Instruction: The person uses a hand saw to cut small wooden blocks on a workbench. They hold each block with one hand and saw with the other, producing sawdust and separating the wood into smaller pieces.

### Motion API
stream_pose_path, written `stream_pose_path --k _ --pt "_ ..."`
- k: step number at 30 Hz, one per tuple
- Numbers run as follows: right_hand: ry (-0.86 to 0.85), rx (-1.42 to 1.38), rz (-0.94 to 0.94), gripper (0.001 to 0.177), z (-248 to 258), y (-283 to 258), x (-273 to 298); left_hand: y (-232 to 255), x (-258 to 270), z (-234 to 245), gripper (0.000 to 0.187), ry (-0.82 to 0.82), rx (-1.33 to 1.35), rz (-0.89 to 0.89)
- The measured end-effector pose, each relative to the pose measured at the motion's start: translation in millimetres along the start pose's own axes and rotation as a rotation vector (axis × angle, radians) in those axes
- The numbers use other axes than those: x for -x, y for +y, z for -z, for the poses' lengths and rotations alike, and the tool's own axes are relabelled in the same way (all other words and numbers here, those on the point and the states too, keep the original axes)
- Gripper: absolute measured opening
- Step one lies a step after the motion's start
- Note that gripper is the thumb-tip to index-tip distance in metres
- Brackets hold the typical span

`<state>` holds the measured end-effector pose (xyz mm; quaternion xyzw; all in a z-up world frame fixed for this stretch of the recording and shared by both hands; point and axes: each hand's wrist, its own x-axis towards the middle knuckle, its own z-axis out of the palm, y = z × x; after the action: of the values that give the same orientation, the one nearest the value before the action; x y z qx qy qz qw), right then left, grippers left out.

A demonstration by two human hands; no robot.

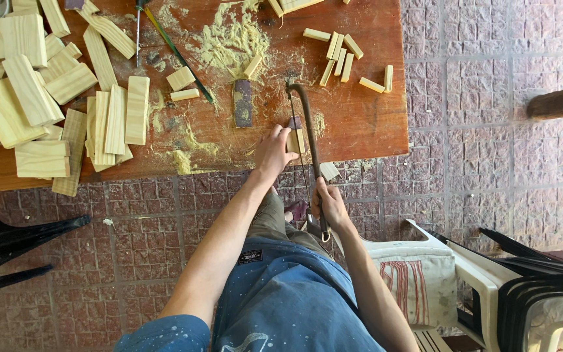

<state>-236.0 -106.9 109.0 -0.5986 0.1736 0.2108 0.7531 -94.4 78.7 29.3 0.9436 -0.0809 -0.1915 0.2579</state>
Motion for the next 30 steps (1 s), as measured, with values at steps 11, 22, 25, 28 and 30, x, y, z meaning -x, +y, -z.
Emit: stream_pose_path --k 11,22,25,28,30 --pt "0.083 0.253 -0.106 0.079 -12.8 -6.3 1.8 17.6 -40.2 -5.6 0.026 0.664 0.313 0.180" --pt "0.115 0.201 -0.006 0.079 -13.2 -8.2 12.6 12.1 -62.3 -47.9 0.015 0.793 0.116 0.292" --pt "0.100 0.205 0.036 0.079 -12.4 -8.3 4.2 10.5 -63.6 -46.0 0.017 0.766 0.154 0.299" --pt "0.105 0.160 -0.011 0.077 -10.3 -2.7 -4.2 21.0 -55.7 -33.9 0.017 0.794 0.154 0.275" --pt "0.095 0.133 -0.034 0.077 -9.7 -1.2 -5.7 23.0 -54.0 -31.2 0.016 0.794 0.142 0.289"
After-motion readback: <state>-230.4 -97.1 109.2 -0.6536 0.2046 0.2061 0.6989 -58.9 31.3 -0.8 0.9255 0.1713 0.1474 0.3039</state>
